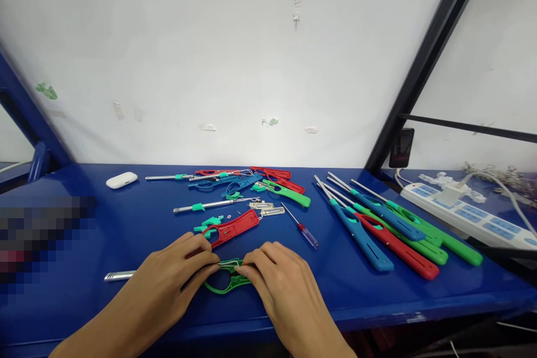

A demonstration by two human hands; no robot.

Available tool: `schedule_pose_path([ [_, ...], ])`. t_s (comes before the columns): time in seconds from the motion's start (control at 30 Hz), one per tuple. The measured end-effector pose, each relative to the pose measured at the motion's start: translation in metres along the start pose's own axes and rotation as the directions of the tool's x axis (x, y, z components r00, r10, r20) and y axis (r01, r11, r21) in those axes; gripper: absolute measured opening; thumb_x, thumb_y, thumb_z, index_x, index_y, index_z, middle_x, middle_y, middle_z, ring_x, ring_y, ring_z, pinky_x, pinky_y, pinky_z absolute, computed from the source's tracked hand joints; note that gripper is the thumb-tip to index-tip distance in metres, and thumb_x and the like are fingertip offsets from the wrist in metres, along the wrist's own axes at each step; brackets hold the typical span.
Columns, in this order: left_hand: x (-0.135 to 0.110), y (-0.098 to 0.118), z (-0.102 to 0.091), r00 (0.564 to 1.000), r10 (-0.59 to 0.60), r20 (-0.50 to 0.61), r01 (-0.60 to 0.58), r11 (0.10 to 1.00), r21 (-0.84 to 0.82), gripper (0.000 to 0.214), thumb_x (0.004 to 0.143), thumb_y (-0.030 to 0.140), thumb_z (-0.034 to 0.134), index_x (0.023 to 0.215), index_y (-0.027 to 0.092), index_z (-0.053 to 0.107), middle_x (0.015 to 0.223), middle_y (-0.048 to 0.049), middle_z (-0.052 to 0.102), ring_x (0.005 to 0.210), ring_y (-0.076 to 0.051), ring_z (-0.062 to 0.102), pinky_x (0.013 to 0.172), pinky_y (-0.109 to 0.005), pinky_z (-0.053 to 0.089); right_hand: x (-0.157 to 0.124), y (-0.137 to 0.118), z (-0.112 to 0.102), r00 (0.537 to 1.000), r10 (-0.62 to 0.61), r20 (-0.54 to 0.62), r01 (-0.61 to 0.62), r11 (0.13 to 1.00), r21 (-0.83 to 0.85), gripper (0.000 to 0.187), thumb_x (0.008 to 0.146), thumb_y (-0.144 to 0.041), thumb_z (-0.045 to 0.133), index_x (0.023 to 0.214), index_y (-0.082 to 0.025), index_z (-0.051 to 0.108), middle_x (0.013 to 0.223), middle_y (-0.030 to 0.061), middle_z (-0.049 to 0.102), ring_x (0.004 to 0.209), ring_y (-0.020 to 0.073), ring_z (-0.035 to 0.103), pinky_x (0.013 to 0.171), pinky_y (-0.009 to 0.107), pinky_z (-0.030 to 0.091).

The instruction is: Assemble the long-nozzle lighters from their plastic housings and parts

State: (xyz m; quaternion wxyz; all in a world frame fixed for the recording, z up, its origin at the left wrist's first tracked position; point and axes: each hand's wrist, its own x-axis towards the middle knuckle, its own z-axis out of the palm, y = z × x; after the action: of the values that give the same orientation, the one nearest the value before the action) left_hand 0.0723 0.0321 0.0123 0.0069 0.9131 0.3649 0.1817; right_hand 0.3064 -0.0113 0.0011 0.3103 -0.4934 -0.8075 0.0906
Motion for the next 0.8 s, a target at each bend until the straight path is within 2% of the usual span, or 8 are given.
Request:
schedule_pose_path([
  [0.3,-0.0017,0.0024,-0.0002,0.998,-0.06,0.013,0.06,0.998,-0.03,0.032,0.103,0.007,0.048,0.096,0.025,0.073,0.099,-0.0036,0.067,0.092,-0.022,0.065,0.075,-0.031,0.055,-0.0018,0.0051,0.0054,0.999,-0.01,-0.037,0.011,0.999,0.034,0.035,0.114,-0.043,0.041,0.101,-0.026,0.069,0.097,0.0008,0.073,0.087,0.0195,0.069,0.08,0.033,0.051],
  [0.57,-0.0003,0.0052,-0.0003,0.999,-0.049,-0.019,0.049,0.999,0.008,0.029,0.101,0.006,0.047,0.101,0.024,0.07,0.1,-0.0031,0.068,0.091,-0.024,0.068,0.071,-0.032,0.056,-0.0024,0.0056,0.0052,0.999,-0.012,-0.046,0.014,0.999,0.045,0.033,0.113,-0.044,0.044,0.102,-0.027,0.07,0.097,0.0005,0.073,0.085,0.019,0.069,0.08,0.032,0.051],
  [0.8,0.0014,0.0072,-0.0012,0.999,-0.05,0.004,0.049,0.997,0.053,0.027,0.099,0.005,0.05,0.097,0.024,0.069,0.098,-0.0034,0.07,0.091,-0.026,0.07,0.068,-0.034,0.057,-0.0042,0.0079,0.0072,0.997,-0.023,-0.068,0.025,0.999,0.038,0.031,0.112,-0.044,0.047,0.101,-0.027,0.071,0.096,-0.0001,0.074,0.084,0.0186,0.069,0.079,0.032,0.051],
])
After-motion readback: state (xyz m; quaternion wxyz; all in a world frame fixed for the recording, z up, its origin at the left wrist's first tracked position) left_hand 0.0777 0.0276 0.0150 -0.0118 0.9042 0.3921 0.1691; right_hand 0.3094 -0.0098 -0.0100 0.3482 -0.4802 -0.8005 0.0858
